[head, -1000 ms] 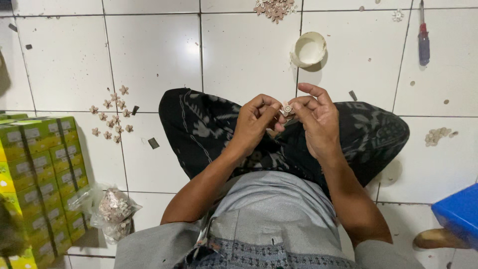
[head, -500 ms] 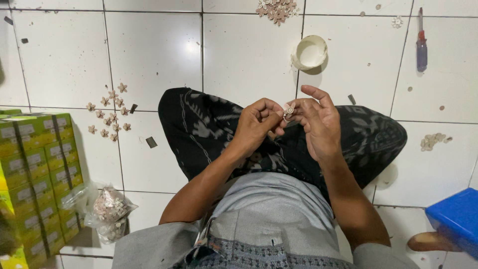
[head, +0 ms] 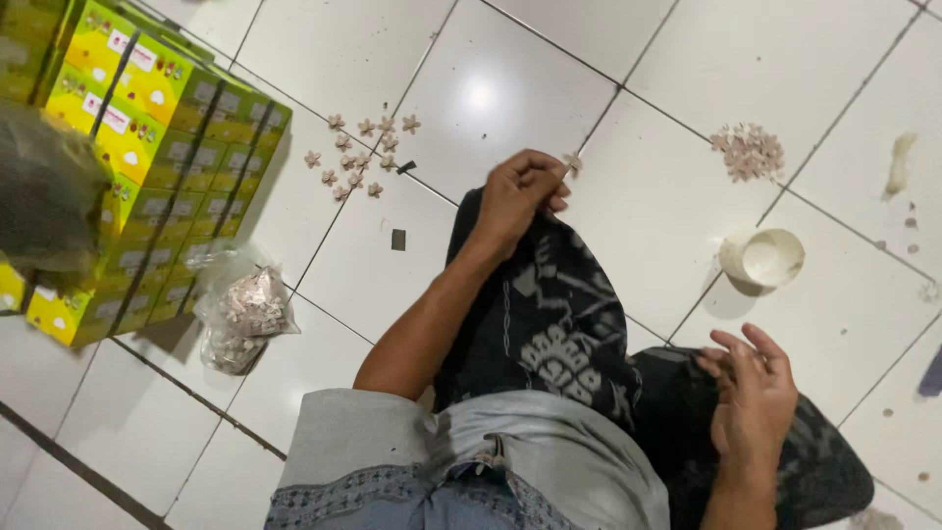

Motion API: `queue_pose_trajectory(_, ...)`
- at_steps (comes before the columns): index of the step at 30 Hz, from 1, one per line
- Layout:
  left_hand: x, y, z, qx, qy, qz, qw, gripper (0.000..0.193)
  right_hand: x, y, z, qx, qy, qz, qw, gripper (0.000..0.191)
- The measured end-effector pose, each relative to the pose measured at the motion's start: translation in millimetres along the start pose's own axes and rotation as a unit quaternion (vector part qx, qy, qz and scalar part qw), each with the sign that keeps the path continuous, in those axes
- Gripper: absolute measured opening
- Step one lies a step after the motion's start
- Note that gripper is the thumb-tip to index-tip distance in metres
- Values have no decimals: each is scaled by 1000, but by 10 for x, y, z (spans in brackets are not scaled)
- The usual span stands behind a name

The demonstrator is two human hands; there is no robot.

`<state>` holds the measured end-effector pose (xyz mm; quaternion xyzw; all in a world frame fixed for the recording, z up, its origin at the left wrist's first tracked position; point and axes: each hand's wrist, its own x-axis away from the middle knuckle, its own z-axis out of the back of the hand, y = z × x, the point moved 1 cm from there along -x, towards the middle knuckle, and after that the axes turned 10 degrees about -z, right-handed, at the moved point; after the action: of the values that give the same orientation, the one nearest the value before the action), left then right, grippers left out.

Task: The person sits on the floor and repeatedly picks up small flower-shaped pieces and circular discs. They apply adhesive from a small cup to the pieces and press them together to form small decorative units, placing the finished items on the floor.

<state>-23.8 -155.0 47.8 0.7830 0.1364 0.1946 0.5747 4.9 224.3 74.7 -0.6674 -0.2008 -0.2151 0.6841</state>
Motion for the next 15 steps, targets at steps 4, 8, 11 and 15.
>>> queue_pose_trajectory(4,-643,-61,802,42,120,-44,991,9,-110,75,-47,48,16,1,999,41)
queue_pose_trajectory(8,-1102,-66,1453,-31,185,3,982,8,-171,115,-155,121,28,5,992,41)
queue_pose_trajectory(11,-1331,0,1735,-51,184,22,981,6,-258,112,-300,164,38,10,986,40)
queue_pose_trajectory(15,-1579,81,1957,-81,144,61,984,4,-369,35,-529,230,59,-5,971,40)
